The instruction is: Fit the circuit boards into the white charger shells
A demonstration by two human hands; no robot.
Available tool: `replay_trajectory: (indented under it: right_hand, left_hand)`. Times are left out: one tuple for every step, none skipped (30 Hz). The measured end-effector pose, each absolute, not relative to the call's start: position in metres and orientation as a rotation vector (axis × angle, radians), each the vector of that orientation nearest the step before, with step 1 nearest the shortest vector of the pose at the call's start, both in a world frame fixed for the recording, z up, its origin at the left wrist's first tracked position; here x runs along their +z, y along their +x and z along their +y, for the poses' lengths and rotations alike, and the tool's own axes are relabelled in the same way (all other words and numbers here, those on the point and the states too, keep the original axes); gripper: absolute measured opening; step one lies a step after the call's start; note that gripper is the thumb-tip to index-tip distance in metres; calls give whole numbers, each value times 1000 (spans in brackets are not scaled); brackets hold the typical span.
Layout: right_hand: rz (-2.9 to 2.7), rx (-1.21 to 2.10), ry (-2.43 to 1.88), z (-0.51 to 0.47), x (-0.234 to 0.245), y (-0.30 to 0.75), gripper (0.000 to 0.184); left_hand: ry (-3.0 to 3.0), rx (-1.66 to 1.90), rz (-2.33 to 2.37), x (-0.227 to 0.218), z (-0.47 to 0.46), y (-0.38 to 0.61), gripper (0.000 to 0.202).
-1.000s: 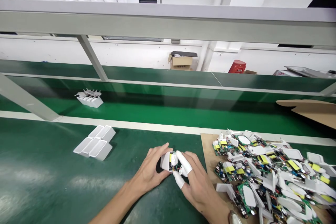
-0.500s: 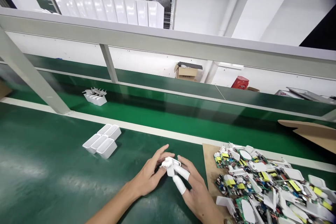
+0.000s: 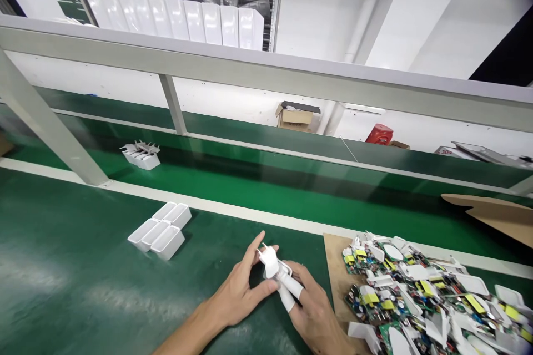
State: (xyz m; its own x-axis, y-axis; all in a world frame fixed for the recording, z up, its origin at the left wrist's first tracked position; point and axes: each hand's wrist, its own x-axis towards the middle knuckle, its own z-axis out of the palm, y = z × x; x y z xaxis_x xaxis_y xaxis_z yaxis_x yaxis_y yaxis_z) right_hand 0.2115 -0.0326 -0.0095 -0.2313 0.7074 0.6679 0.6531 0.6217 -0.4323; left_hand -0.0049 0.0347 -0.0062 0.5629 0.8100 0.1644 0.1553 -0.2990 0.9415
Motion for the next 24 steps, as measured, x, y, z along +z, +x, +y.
replay_trajectory:
  right_hand:
    - [-1918,67,-1081,-33,-8,212,46]
    - [-1900,59,-1093,-33,-7,212,45]
    - [-1902,56,-1117,-33,-6,212,44]
    - [-1920,57,-1152,-33,-6,212,43]
    - [-1951,61,-1187,-33,-7,211,42]
    - [-1984,66,-1218,-33,-7,211,43]
    - [-2006,62,-1237,-32,-8,210,44]
    - [-2015,54,-1243,-32,-8,210,46]
    - [-2011,43,-1237,-31,-8,209,49]
    - [-1998,29,-1217,-31,-8,208,51]
    - [-1980,15,-1188,-31,-7,208,52]
    - [-1958,8,-1161,-32,-5,208,53]
    - [-1935,10,-1140,-32,-3,207,53]
    - [-1918,18,-1130,-33,-2,207,53]
    - [-1910,27,-1130,-34,-1,206,52]
    - [-1918,44,-1142,-34,-1,206,51]
    - [-1944,68,-1166,-35,-2,205,49]
    - [-1978,90,-1192,-35,-4,205,49]
    - [-2006,102,-1213,-35,-7,204,49]
    - [-2013,98,-1231,-35,-10,204,48]
    - [-2005,85,-1242,-35,-14,204,47]
    - [-1992,66,-1248,-35,-17,204,45]
    - [-1976,49,-1251,-35,-20,204,42]
    - [-1969,46,-1254,-35,-21,204,38]
  left_hand:
    - [1813,821,784,-7,34,-6,105]
    - [1843,835,767,-8,34,-6,114]
    - [1867,846,754,-9,34,-6,119]
    - [1883,848,753,-10,33,-6,116]
    - [1891,844,761,-11,33,-5,108]
    - [1891,837,774,-12,33,-4,96]
    - [1887,830,790,-12,33,-3,86]
    - [1881,825,803,-13,33,-2,78]
    - [1877,825,808,-13,34,-2,74]
    - [1880,833,802,-13,34,-2,74]
    - [1889,849,787,-13,34,-3,77]
    - [1903,867,770,-13,35,-4,81]
    - [1920,893,752,-13,35,-5,87]
    - [1944,926,732,-13,35,-5,94]
    - [1974,964,711,-12,35,-5,103]
    - [2011,996,698,-12,35,-5,109]
    - [2050,1014,697,-10,34,-4,110]
    - [2086,1020,704,-9,34,-3,104]
    - [2111,1013,720,-8,33,-2,94]
    - [2124,995,740,-6,32,-2,84]
    - [2124,978,764,-5,32,-1,76]
    - [2115,965,779,-4,32,-1,74]
    - [2103,959,787,-4,32,-2,74]
    - [2091,953,790,-4,32,-3,75]
